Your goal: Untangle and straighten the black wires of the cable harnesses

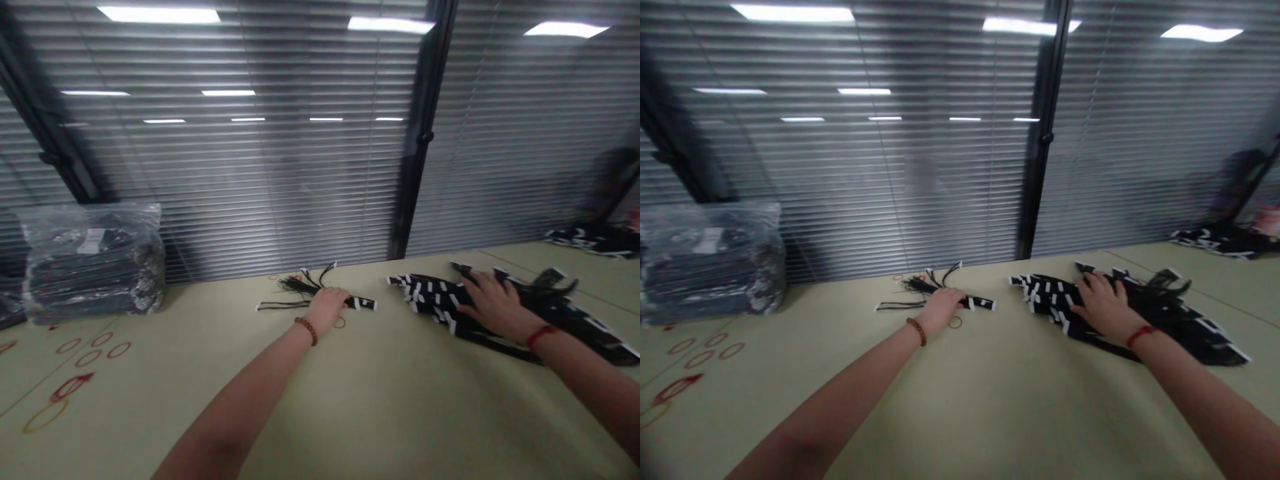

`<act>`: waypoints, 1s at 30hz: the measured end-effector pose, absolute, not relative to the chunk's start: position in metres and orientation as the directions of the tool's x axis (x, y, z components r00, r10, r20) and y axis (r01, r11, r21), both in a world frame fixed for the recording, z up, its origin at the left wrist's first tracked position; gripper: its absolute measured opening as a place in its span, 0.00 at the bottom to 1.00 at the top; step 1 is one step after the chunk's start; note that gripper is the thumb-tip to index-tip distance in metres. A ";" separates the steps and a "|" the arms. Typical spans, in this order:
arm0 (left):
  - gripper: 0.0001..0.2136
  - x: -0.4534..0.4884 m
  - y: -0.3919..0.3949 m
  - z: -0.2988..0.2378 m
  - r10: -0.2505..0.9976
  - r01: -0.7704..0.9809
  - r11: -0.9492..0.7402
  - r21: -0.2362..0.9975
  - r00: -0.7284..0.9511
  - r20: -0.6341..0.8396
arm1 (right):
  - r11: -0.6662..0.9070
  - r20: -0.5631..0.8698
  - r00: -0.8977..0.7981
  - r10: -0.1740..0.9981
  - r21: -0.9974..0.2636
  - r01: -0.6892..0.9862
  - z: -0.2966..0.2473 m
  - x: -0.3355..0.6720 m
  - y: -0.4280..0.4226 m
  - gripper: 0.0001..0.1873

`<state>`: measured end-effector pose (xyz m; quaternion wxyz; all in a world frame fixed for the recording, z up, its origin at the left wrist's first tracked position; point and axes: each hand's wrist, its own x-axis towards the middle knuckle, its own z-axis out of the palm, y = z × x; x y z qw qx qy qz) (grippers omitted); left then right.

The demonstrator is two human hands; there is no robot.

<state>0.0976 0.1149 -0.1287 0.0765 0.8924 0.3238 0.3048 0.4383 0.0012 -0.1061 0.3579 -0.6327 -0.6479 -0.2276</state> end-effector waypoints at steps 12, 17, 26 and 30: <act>0.09 -0.012 0.134 0.055 0.548 0.005 -0.829 0.560 -0.201 0.812 | 0.636 0.692 -0.281 0.664 -0.327 0.699 -0.083 0.287 0.023 0.25; 0.04 0.016 0.070 0.061 0.535 -0.147 -0.833 0.533 0.026 0.844 | 0.766 0.668 -0.375 0.643 -0.570 0.298 -0.057 0.199 0.031 0.28; 0.07 -0.002 0.025 0.024 0.608 0.087 -0.784 0.615 0.313 0.730 | 0.508 0.632 -0.087 0.770 -0.691 -0.515 0.002 0.144 0.018 0.09; 0.07 -0.035 -0.024 -0.002 0.435 0.226 -0.900 0.372 0.498 0.750 | 0.473 0.576 0.104 0.811 -0.541 -0.695 0.019 0.171 0.005 0.06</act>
